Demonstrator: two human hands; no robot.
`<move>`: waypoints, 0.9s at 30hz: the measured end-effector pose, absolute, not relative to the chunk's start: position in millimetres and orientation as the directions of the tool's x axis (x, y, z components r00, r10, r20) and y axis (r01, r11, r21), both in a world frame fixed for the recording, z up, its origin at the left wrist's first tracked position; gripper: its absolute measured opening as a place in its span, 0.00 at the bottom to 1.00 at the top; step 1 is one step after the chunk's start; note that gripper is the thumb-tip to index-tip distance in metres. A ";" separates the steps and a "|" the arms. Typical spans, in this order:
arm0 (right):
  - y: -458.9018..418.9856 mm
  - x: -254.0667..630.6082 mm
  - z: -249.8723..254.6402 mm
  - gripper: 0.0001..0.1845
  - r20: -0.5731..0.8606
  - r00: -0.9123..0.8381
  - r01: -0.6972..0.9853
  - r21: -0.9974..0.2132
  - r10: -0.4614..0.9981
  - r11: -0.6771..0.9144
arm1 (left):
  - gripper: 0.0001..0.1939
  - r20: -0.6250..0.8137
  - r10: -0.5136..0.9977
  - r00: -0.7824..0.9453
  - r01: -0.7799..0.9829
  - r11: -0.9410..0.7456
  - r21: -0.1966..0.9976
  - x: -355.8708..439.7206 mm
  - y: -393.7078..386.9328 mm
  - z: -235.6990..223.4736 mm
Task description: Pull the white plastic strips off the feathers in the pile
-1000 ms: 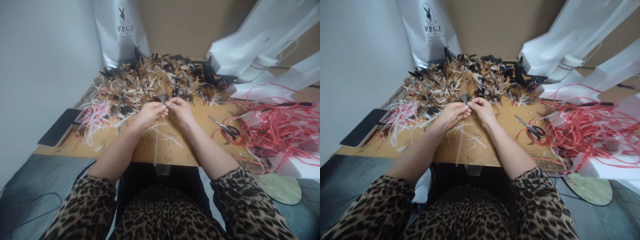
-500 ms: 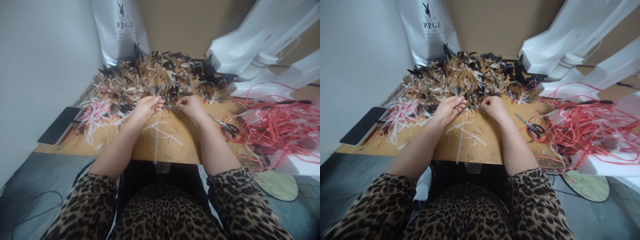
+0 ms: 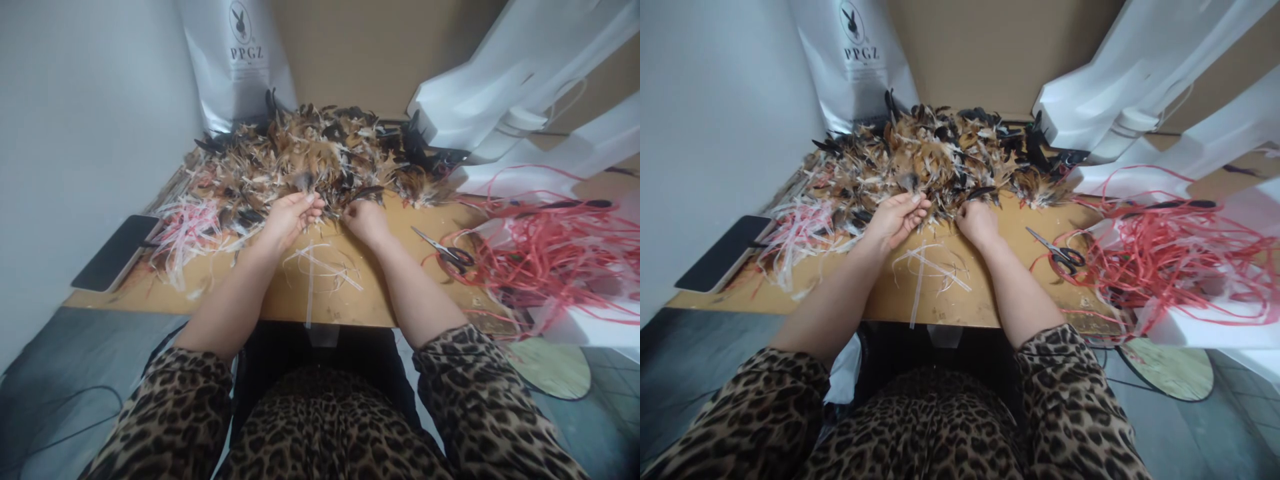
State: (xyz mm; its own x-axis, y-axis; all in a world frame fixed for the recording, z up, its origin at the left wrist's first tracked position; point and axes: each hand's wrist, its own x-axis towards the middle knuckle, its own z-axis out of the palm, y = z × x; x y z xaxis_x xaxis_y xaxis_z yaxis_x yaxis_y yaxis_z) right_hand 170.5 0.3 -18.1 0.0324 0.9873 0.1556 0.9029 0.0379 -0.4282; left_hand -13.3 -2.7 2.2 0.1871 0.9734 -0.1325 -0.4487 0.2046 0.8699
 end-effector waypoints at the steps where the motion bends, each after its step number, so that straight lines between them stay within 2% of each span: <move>1: 0.8 173.1 -16.8 0.09 0.159 0.047 0.852 -0.522 0.986 0.044 | 0.03 -0.132 0.973 0.192 -0.449 0.206 0.870 -13.4 -2.6 1.6; 5: 1.2 181.2 -5.3 0.05 0.075 0.128 0.457 -0.889 0.989 0.008 | 0.04 -0.144 0.964 0.224 -0.437 0.232 0.869 -12.7 -4.1 0.3; 8: -0.1 181.4 2.5 0.06 -0.015 0.131 0.121 -0.992 0.991 -0.031 | 0.04 -0.177 0.953 0.246 -0.427 0.271 0.863 -10.8 -6.5 0.3; 12: -1.5 175.3 4.5 0.13 -0.076 0.057 -0.218 -0.974 0.995 -0.062 | 0.05 -0.239 0.914 0.329 -0.430 0.370 0.824 -8.4 -9.4 0.2; 17: -4.8 159.0 0.7 0.20 -0.110 -0.010 -0.467 -0.879 0.994 -0.102 | 0.07 -0.294 0.839 0.458 -0.448 0.503 0.739 -5.3 -13.4 1.3; 22: -8.6 143.6 -6.3 0.18 -0.089 -0.097 -0.585 -0.801 0.991 -0.129 | 0.11 -0.342 0.781 0.523 -0.488 0.604 0.630 -2.9 -17.8 6.2; 27: -10.3 138.8 -11.4 0.16 -0.095 -0.135 -0.619 -0.769 0.986 -0.159 | 0.14 -0.383 0.759 0.527 -0.535 0.646 0.544 -2.0 -20.0 12.6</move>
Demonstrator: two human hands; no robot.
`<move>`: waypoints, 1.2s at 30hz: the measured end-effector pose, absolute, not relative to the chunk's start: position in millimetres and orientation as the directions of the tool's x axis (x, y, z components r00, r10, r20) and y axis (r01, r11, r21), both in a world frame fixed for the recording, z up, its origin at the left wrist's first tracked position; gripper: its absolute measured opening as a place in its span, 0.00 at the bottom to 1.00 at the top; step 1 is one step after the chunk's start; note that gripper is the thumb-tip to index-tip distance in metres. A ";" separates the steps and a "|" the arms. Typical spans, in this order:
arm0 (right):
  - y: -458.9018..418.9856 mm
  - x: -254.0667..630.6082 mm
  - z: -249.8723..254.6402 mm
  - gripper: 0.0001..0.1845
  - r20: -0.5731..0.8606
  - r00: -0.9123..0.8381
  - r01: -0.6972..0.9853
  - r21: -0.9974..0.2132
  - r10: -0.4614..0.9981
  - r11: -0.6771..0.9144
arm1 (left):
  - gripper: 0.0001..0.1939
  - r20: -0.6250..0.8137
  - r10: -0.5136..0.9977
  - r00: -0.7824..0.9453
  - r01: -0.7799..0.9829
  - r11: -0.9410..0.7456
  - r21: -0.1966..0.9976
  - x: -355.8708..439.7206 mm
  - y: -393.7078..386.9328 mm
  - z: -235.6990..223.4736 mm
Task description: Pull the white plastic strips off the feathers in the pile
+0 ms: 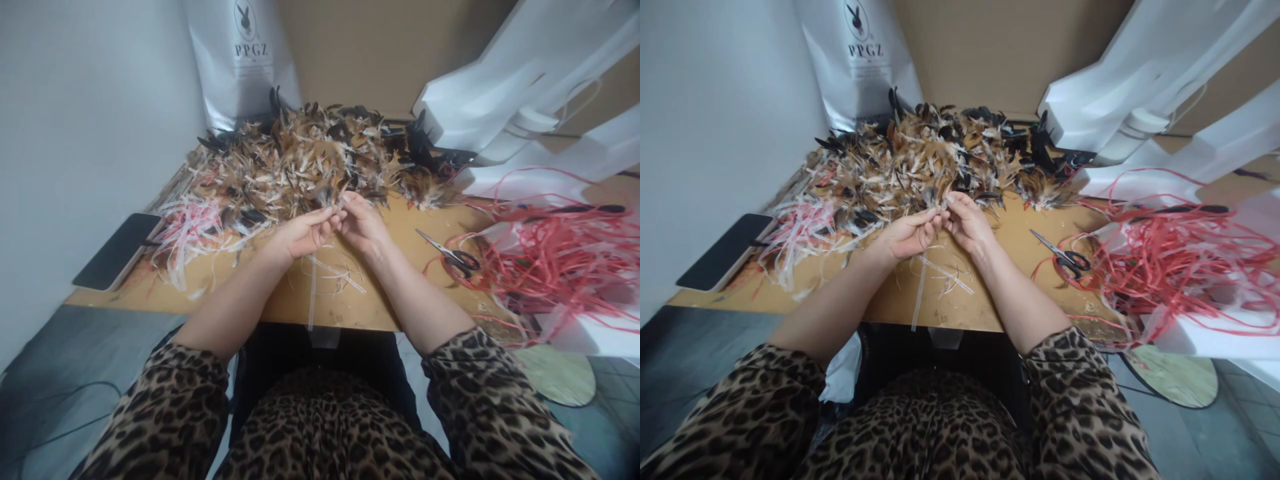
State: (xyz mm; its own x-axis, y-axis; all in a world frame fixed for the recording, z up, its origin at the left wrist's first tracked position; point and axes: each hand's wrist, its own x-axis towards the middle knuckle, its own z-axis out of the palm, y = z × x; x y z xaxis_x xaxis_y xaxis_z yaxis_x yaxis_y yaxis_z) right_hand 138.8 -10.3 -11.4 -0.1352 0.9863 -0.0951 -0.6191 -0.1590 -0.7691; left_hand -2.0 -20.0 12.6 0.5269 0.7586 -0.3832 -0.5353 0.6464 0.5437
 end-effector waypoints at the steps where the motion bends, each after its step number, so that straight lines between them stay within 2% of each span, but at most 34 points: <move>1: -10.5 139.1 -11.3 0.16 -0.099 -0.141 -0.622 -0.765 0.985 -0.166 | 0.14 -0.383 0.768 0.512 -0.545 0.636 0.546 -1.8 -19.7 12.8; 4: -10.8 141.0 -9.5 0.17 -0.135 -0.142 -0.614 -0.765 0.981 -0.194 | 0.13 -0.329 0.837 0.437 -0.565 0.540 0.623 -1.7 -16.8 9.9; 8: -12.1 141.2 -6.2 0.16 -0.224 -0.118 -0.536 -0.806 0.967 -0.252 | 0.09 -0.162 0.938 0.305 -0.554 0.313 0.772 -1.9 -13.0 3.0; 12: -15.8 137.1 -3.5 0.18 -0.212 -0.086 -0.450 -0.863 0.973 -0.228 | 0.02 -0.081 0.960 0.268 -0.464 0.202 0.863 -1.4 -14.9 1.2; 16: -16.6 136.2 -3.1 0.20 -0.196 -0.047 -0.445 -0.874 0.980 -0.196 | 0.03 -0.093 0.956 0.280 -0.401 0.204 0.893 -1.0 -16.5 0.8; 25: -12.8 133.7 -9.1 0.24 -0.076 0.064 -0.450 -0.892 0.995 -0.039 | 0.03 -0.217 0.925 0.312 -0.412 0.338 0.846 -1.6 -14.3 1.2; 36: -14.9 129.1 -15.1 0.19 0.017 0.124 -0.355 -0.933 0.992 0.061 | 0.04 -0.168 0.915 0.367 -0.403 0.320 0.858 -2.1 -12.9 -3.7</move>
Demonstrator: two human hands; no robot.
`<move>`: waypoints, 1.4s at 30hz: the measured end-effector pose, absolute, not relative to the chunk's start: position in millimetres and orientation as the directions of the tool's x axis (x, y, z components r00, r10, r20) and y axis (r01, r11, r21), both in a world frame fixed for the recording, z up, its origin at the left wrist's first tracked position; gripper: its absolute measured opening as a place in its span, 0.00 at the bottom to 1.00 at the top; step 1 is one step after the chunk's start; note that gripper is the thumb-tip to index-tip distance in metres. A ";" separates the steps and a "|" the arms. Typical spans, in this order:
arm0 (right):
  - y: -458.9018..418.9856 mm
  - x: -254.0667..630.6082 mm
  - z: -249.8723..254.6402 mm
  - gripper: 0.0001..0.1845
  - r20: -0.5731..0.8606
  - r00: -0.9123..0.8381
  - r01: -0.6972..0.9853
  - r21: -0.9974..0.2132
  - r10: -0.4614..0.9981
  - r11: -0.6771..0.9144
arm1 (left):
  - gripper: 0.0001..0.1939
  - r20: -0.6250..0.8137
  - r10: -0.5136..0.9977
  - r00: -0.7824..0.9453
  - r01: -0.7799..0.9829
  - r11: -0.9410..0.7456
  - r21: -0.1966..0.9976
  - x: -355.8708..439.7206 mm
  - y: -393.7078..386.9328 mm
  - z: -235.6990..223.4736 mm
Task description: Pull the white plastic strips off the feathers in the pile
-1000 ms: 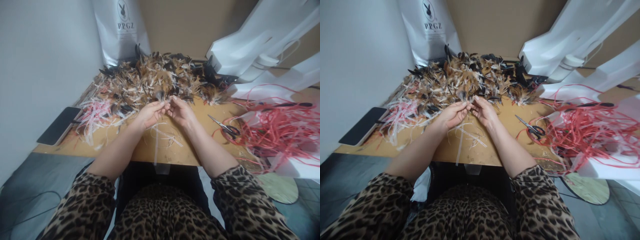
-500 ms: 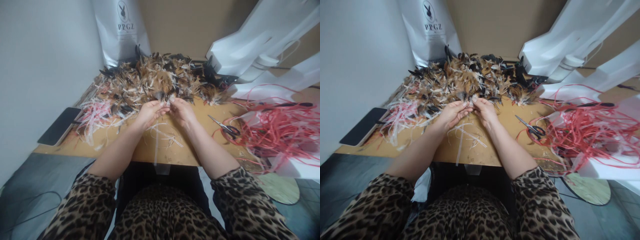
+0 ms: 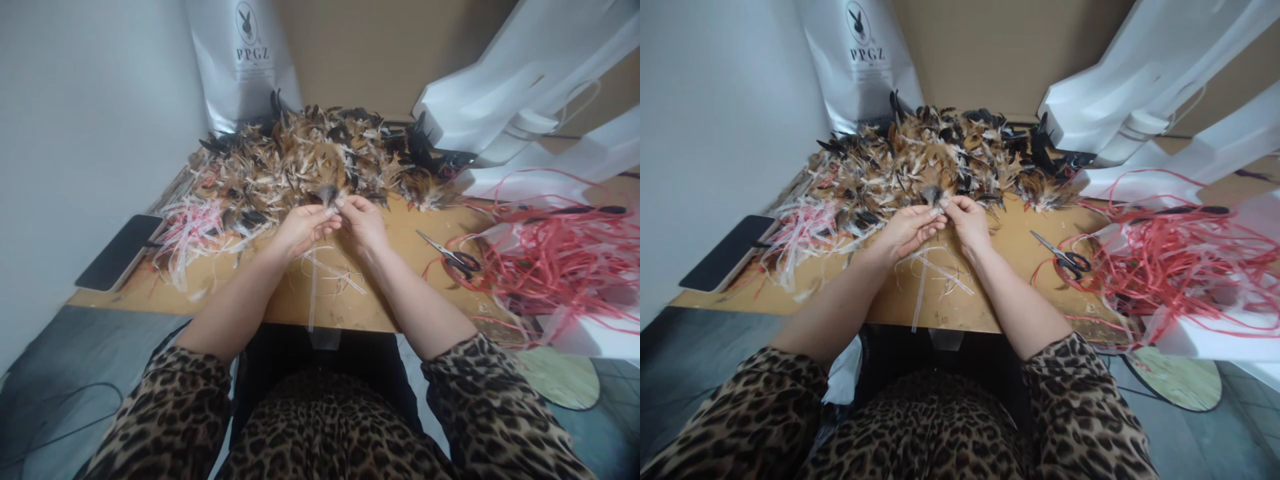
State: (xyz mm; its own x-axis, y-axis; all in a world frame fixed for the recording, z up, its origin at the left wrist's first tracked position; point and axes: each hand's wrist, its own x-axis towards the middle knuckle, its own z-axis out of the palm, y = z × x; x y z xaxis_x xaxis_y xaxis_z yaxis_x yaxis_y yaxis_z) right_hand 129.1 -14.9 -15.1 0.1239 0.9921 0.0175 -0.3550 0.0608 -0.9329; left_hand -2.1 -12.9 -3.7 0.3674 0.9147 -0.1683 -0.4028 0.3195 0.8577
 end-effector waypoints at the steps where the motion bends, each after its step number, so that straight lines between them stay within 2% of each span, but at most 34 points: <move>1: -14.7 128.8 -15.6 0.19 0.021 0.127 -0.350 -0.935 0.992 0.064 | 0.04 -0.170 0.916 0.363 -0.397 0.317 0.861 -2.0 -12.8 -3.7; 9: -14.5 127.6 -16.3 0.19 0.012 0.096 -0.362 -0.931 0.995 0.047 | 0.06 -0.188 0.923 0.337 -0.311 0.297 0.903 -1.8 -15.9 0.8; 12: -12.1 132.5 -15.1 0.18 0.003 0.106 -0.348 -0.937 0.994 0.040 | 0.06 -0.166 0.947 0.276 -0.329 0.256 0.909 -7.1 -12.6 4.8; 15: -6.1 141.0 -17.4 0.14 0.056 0.173 -0.188 -0.978 0.983 0.089 | 0.06 -0.144 0.981 0.128 -0.418 0.185 0.890 -16.9 -5.4 10.6; 18: 0.1 148.9 -24.5 0.09 0.191 0.174 0.111 -0.979 0.966 0.174 | 0.07 -0.139 0.990 0.002 -0.504 0.121 0.855 -26.2 2.5 13.5; 21: 1.7 151.4 -31.1 0.06 0.323 0.074 0.413 -0.871 0.944 0.266 | 0.07 -0.142 0.990 -0.019 -0.541 0.109 0.834 -30.4 7.2 11.4; 24: -1.9 148.0 -31.9 0.07 0.424 -0.058 0.625 -0.690 0.904 0.364 | 0.07 -0.155 0.988 0.004 -0.549 0.132 0.825 -29.6 7.5 8.5; 29: -4.6 136.3 -25.9 0.17 0.450 -0.275 0.825 -0.343 0.850 0.448 | 0.04 -0.168 0.985 0.033 -0.539 0.159 0.827 -26.1 4.1 9.7; 31: -1.9 133.9 -25.3 0.15 0.440 -0.301 0.845 -0.288 0.846 0.451 | 0.03 -0.167 0.985 0.036 -0.534 0.161 0.830 -25.9 3.4 10.9; 33: 1.7 134.6 -25.8 0.12 0.465 -0.260 0.825 -0.348 0.847 0.445 | 0.04 -0.166 0.985 0.039 -0.533 0.161 0.831 -26.4 3.2 11.7; 37: 5.7 143.3 -24.8 0.06 0.537 -0.033 0.642 -0.635 0.843 0.430 | 0.05 -0.169 0.985 0.044 -0.536 0.166 0.828 -27.2 2.9 12.3; 40: 5.4 150.9 -20.2 0.04 0.481 0.120 0.388 -0.828 0.869 0.405 | 0.06 -0.163 0.985 0.056 -0.544 0.167 0.822 -27.0 2.5 12.0; 42: 5.7 155.2 -16.4 0.07 0.392 0.178 0.164 -0.916 0.903 0.366 | 0.05 -0.154 0.986 0.063 -0.545 0.163 0.822 -26.6 2.5 11.3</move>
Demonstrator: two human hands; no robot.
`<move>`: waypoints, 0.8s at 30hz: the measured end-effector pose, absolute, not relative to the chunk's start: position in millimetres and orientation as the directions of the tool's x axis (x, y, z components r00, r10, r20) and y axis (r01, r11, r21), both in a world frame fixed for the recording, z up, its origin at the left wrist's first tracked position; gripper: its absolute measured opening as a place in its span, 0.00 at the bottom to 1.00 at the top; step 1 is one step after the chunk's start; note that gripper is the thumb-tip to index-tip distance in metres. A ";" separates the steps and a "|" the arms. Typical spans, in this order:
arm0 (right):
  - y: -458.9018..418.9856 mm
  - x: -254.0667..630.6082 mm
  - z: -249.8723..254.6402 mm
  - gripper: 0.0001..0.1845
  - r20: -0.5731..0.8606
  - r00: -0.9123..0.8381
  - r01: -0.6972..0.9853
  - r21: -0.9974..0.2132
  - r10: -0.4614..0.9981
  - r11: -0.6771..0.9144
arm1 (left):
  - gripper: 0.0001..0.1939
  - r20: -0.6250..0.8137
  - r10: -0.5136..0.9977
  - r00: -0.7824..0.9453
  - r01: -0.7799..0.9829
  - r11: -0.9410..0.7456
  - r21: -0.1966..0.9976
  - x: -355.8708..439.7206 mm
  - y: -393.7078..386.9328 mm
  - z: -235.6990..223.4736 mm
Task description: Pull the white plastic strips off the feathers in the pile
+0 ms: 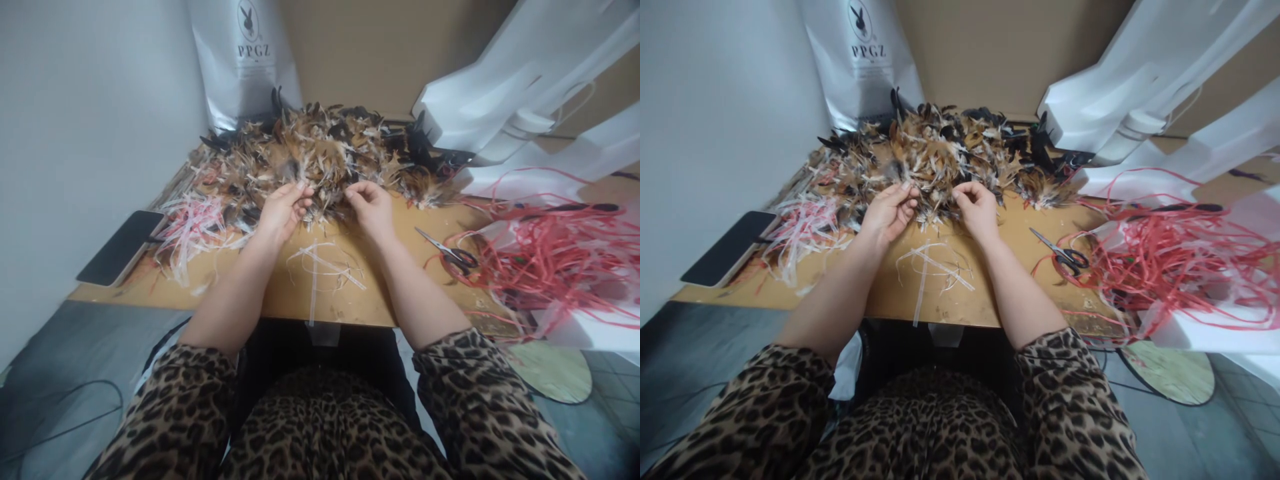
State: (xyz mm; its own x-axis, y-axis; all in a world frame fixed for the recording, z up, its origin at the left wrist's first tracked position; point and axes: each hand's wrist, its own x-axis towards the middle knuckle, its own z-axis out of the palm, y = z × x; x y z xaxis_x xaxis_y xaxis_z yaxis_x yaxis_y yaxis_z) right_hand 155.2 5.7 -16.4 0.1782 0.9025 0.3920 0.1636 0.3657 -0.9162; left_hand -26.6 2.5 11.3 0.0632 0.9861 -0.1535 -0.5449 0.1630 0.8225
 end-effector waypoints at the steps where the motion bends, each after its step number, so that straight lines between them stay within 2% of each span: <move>1: 6.2 157.1 -14.6 0.10 0.349 0.196 0.051 -0.937 0.916 0.346 | 0.05 -0.151 0.986 0.067 -0.543 0.163 0.824 -26.4 2.6 10.8; 5: 8.6 162.9 -7.1 0.19 0.262 0.190 -0.278 -0.910 0.946 0.308 | 0.03 -0.151 0.984 0.091 -0.530 0.176 0.830 -24.9 2.8 8.7; 10: 4.7 162.7 0.7 0.21 0.200 0.122 -0.423 -0.876 0.972 0.233 | 0.02 -0.174 0.963 0.208 -0.471 0.254 0.845 -20.4 -1.9 8.4; 16: 0.4 155.1 -0.1 0.19 0.143 0.199 -0.386 -0.898 0.970 0.211 | 0.03 -0.215 0.904 0.370 -0.404 0.365 0.839 -13.2 -9.2 4.4; 20: -1.3 150.9 -3.5 0.17 0.186 0.291 -0.274 -0.924 0.938 0.268 | 0.01 -0.256 0.859 0.444 -0.403 0.447 0.799 -9.2 -11.6 1.0; 24: -3.8 147.9 -5.5 0.16 0.229 0.300 -0.192 -0.936 0.926 0.294 | 0.03 -0.242 0.836 0.492 -0.401 0.465 0.790 -7.6 -13.2 -1.2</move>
State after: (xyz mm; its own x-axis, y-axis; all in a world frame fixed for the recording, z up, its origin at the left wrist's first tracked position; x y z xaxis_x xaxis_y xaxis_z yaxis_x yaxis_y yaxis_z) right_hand 147.9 -3.8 -5.5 0.3001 0.9260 0.2291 -0.1923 0.2940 -0.9363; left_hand -7.6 -13.2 -1.2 0.4923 0.8360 -0.2424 -0.4006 0.4648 0.7896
